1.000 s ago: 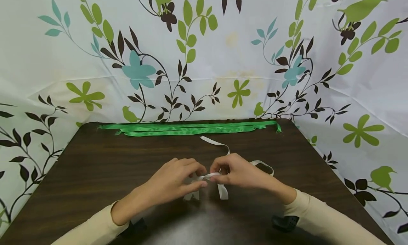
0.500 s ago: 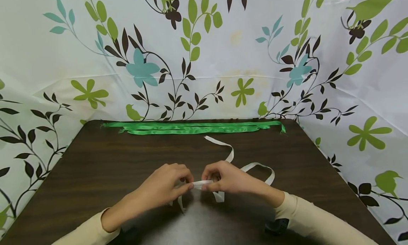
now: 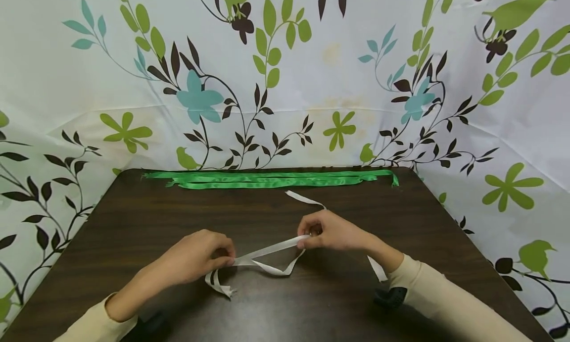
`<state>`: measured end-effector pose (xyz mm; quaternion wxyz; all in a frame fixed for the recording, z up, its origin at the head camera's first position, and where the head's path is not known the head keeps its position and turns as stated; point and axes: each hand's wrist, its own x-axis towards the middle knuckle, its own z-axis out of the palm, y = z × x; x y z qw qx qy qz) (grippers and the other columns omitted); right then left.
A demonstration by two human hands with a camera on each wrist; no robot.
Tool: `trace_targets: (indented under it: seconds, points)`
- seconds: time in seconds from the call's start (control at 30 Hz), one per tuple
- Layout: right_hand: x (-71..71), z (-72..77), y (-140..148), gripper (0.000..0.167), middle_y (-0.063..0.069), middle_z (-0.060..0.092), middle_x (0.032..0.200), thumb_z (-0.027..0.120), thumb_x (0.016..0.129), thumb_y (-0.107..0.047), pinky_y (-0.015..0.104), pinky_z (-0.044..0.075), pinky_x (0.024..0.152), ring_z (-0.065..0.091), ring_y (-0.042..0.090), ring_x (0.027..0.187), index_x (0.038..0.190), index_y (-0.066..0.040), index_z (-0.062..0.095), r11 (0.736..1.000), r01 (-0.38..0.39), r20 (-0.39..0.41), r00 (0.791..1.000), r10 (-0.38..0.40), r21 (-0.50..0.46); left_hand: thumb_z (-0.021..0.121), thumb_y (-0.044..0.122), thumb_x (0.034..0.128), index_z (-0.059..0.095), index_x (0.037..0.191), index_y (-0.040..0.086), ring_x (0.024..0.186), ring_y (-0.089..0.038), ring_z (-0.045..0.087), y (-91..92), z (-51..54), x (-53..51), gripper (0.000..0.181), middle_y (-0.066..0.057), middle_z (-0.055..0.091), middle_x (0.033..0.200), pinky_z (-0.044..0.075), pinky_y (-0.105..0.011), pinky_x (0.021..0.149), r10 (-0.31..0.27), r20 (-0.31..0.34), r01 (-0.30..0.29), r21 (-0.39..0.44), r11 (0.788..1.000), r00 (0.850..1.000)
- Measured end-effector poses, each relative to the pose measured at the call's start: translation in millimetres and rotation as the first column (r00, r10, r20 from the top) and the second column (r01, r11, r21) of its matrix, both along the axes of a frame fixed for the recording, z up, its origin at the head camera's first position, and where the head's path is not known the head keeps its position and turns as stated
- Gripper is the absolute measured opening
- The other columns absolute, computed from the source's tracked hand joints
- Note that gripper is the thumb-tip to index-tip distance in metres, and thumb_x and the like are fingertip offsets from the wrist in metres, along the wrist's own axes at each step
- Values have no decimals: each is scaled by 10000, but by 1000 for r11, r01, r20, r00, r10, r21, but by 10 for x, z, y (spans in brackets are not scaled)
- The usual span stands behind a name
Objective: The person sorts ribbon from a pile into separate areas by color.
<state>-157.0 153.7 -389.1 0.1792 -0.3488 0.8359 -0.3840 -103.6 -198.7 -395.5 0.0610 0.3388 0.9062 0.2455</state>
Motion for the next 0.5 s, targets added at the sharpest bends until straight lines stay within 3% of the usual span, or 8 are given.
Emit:
trace_targets:
  seconds: [0.13,0.33,0.5]
  points:
    - [-103,27,185,83,-11,614,735,807,909,-216,256,374,543,463,104,602,935,-196,731,1000,-22,9,1000,22,3,755,216,945,723,892,293,693,-1,546,-164,3,-7,99,226,622,839,460,-300,595,-7,62,9,-25,1000,998]
    - [-155,146,375,98,-8,662,775,810,905,-238,265,388,559,498,123,626,950,-204,730,1000,6,36,999,-6,2,752,187,942,701,850,265,648,-16,509,-431,1,-116,131,177,591,783,437,-283,551,-17,114,23,-56,998,993]
    - [-156,177,464,99,-6,646,753,798,917,-278,271,385,534,483,123,599,948,-214,728,1000,-17,20,1000,17,9,762,137,921,701,808,226,632,-29,494,-679,0,-186,157,142,580,743,438,-274,550,-73,243,89,-57,994,967]
